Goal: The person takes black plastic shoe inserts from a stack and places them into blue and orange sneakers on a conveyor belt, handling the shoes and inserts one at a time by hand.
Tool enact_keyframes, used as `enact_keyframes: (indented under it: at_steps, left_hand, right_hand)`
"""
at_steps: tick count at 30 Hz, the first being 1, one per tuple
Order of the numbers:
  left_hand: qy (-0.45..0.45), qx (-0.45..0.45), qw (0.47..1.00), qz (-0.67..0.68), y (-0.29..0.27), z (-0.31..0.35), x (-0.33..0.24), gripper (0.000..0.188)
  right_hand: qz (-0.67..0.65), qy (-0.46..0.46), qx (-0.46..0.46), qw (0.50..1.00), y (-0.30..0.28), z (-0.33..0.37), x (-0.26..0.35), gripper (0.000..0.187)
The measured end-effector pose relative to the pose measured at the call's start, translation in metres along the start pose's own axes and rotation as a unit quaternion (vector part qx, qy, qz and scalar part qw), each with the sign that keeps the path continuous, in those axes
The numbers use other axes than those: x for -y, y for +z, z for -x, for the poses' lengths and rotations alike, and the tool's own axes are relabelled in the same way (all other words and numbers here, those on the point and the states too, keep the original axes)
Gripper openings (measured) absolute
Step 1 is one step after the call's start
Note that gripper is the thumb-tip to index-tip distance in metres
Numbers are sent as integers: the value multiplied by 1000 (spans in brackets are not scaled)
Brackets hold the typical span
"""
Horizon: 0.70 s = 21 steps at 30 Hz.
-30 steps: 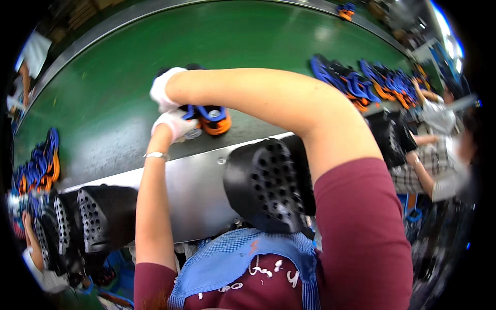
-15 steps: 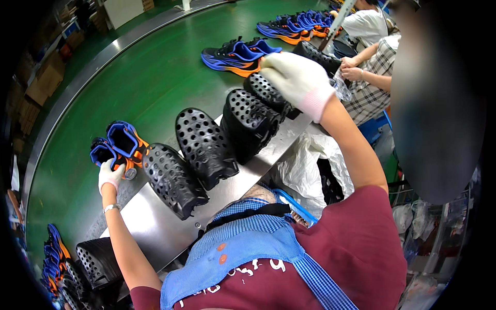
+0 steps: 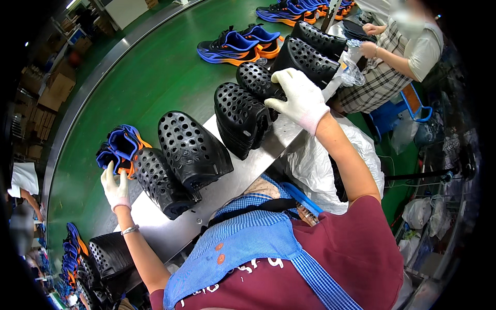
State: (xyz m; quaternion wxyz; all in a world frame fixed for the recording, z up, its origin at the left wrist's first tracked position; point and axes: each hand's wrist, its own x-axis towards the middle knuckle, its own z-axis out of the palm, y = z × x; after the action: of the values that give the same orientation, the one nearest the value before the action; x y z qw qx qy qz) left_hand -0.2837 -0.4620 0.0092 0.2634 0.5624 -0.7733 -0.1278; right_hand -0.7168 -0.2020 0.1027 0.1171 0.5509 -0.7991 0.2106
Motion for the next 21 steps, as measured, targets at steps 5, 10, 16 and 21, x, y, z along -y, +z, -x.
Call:
enact_keyframes:
  at_steps: [5, 10, 16, 21]
  left_hand:
    - [68, -34, 997, 5, 9, 4, 7, 46]
    - [70, -16, 997, 36, 11, 6, -2, 44]
    - [56, -5, 973, 224, 2, -4, -12, 43]
    - [93, 119, 840, 521, -33, -15, -66, 61]
  right_hand:
    - [2, -39, 11, 999, -4, -3, -6, 43]
    - [-16, -39, -38, 998, -31, -8, -2, 42]
    - [-104, -76, -64, 990, -57, -44, 67, 48]
    - [-199, -244, -19, 949, -45, -85, 157, 46]
